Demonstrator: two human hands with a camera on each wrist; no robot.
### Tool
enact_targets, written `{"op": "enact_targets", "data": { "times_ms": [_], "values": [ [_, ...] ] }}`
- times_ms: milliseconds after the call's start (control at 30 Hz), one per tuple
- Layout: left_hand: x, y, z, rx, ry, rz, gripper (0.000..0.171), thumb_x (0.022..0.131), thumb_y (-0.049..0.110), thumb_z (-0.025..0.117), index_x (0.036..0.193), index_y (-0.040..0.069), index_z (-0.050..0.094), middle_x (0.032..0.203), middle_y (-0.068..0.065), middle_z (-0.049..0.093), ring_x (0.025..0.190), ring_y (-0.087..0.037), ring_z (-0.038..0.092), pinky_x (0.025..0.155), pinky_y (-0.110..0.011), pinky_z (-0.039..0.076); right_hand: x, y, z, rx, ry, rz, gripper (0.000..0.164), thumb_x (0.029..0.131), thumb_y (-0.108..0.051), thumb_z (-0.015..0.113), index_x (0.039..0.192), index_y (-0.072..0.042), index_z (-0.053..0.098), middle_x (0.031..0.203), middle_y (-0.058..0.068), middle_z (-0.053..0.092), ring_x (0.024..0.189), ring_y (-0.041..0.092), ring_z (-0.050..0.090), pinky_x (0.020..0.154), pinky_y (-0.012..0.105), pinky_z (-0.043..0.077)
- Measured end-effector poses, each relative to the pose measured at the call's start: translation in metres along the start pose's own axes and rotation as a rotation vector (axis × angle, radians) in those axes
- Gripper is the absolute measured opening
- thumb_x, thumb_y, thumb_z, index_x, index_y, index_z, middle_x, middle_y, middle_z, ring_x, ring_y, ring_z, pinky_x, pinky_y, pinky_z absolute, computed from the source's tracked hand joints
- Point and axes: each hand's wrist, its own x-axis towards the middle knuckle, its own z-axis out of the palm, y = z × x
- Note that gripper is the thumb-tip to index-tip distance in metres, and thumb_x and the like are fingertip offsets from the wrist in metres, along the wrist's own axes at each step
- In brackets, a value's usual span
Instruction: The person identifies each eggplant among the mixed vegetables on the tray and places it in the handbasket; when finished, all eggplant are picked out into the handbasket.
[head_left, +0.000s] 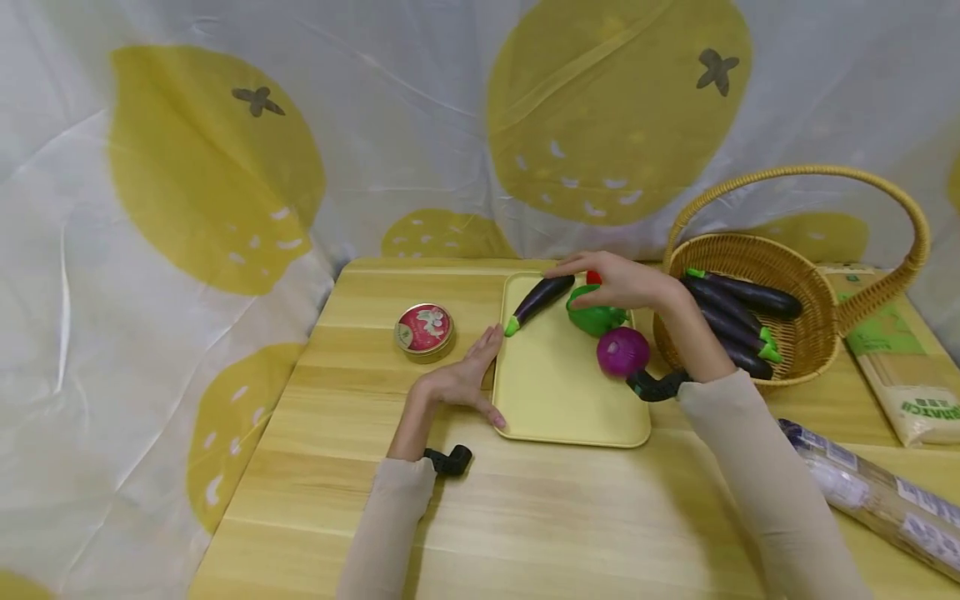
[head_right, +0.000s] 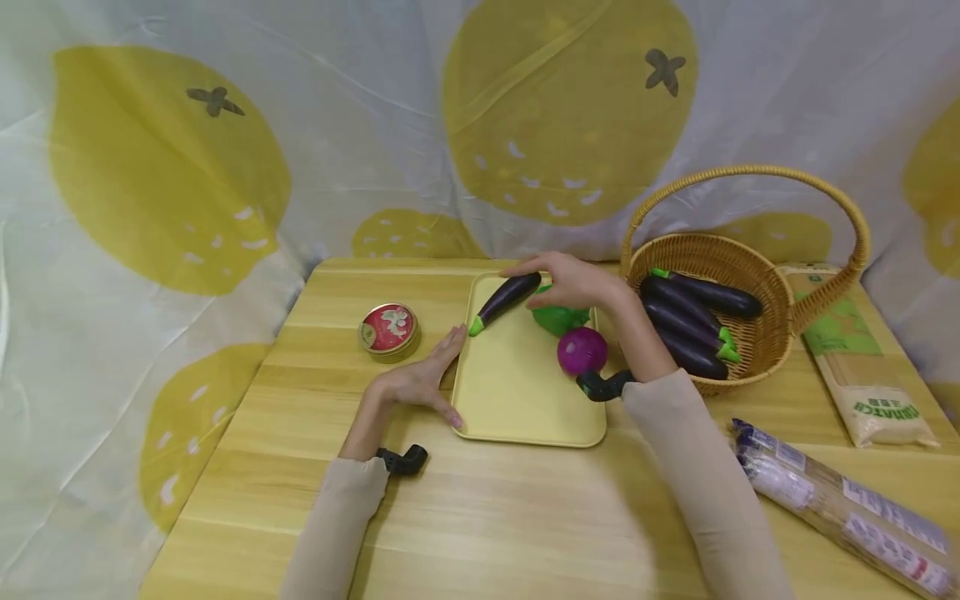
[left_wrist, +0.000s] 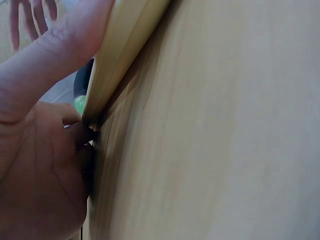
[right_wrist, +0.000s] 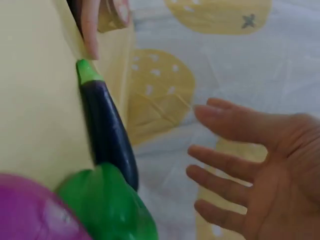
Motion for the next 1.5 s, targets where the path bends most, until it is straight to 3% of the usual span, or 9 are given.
{"op": "enact_targets", "data": {
  "times_ms": [167,200,367,500,600,700,900,1133,1500],
  "values": [
    [0.002,-0.001,0.0,0.034,-0.002,0.003,0.15,0.056,0.043,0.091,0.153,0.013,-0.019,0.161,-0.003,-0.025,0.148,-0.016,-0.022,0.123,-0.045,0.004,0.039,0.013,0.005,-0.007,-0.043,0.043,0.049,0.088,-0.006,0.067,0.134,-0.019,0.059,0.143,0.01,0.053,0.128,0.034,0.05,0.097,0.05,0.048],
    [0.002,-0.001,0.0,0.035,-0.002,0.003,0.15,0.056,0.043,0.091,0.153,0.013,-0.019,0.16,-0.003,-0.025,0.148,-0.016,-0.022,0.123,-0.045,0.003,0.046,0.017,0.006,-0.002,-0.045,0.051,0.049,0.087,-0.004,0.068,0.133,-0.018,0.06,0.142,0.01,0.054,0.138,0.035,0.04,0.104,0.052,0.043],
    [0.001,-0.001,0.0,0.022,-0.002,0.001,0.149,0.057,0.041,0.092,0.153,0.014,-0.02,0.161,-0.003,-0.025,0.148,-0.016,-0.023,0.123,-0.046,0.003,0.068,0.028,0.011,-0.008,-0.105,0.067,0.047,0.084,0.001,0.069,0.129,-0.014,0.064,0.138,0.014,0.057,0.136,0.036,0.042,0.104,0.05,0.043],
    [0.0,-0.001,0.0,0.014,0.0,0.002,0.149,0.058,0.04,0.092,0.153,0.015,-0.02,0.161,-0.002,-0.025,0.148,-0.015,-0.023,0.123,-0.046,0.003,0.078,0.03,0.016,-0.018,-0.158,0.103,0.049,0.079,0.005,0.071,0.125,-0.011,0.066,0.134,0.017,0.06,0.107,0.03,0.057,0.079,0.031,0.049],
    [0.0,-0.001,0.001,0.015,-0.004,0.001,0.149,0.058,0.04,0.092,0.152,0.016,-0.021,0.161,-0.002,-0.026,0.147,-0.014,-0.024,0.123,-0.045,0.001,0.083,0.033,0.02,-0.041,-0.183,0.113,0.048,0.076,0.008,0.069,0.12,-0.01,0.069,0.127,0.016,0.065,0.091,0.025,0.054,0.068,0.024,0.04],
    [0.0,-0.001,0.001,0.006,-0.002,0.003,0.15,0.057,0.041,0.092,0.152,0.016,-0.021,0.16,-0.002,-0.026,0.147,-0.014,-0.024,0.123,-0.045,0.001,0.088,0.035,0.023,-0.07,-0.183,0.12,0.046,0.074,0.009,0.069,0.116,-0.011,0.072,0.122,0.015,0.068,0.099,0.022,0.056,0.069,0.022,0.04],
    [0.001,-0.002,0.0,0.013,-0.002,0.007,0.15,0.056,0.043,0.091,0.152,0.016,-0.022,0.16,-0.001,-0.027,0.147,-0.014,-0.024,0.123,-0.045,0.001,0.097,0.038,0.025,-0.052,-0.175,0.164,0.047,0.074,0.01,0.07,0.115,-0.011,0.072,0.123,0.015,0.067,0.09,0.02,0.05,0.061,0.022,0.036],
    [0.0,-0.002,0.001,-0.007,-0.004,0.003,0.15,0.057,0.039,0.092,0.152,0.015,-0.022,0.16,0.0,-0.027,0.147,-0.012,-0.024,0.123,-0.045,0.001,0.102,0.038,0.023,-0.057,-0.203,0.158,0.044,0.075,0.01,0.071,0.115,-0.008,0.072,0.125,0.016,0.066,0.107,0.022,0.055,0.068,0.02,0.042],
    [0.0,0.0,0.0,0.003,0.0,0.011,0.148,0.059,0.036,0.092,0.152,0.013,-0.021,0.16,-0.005,-0.026,0.148,-0.017,-0.022,0.123,-0.046,0.003,0.1,0.037,0.024,-0.107,-0.218,0.17,0.045,0.076,0.006,0.073,0.118,-0.011,0.07,0.124,0.012,0.067,0.109,0.02,0.057,0.075,0.021,0.045]
  ]
}}
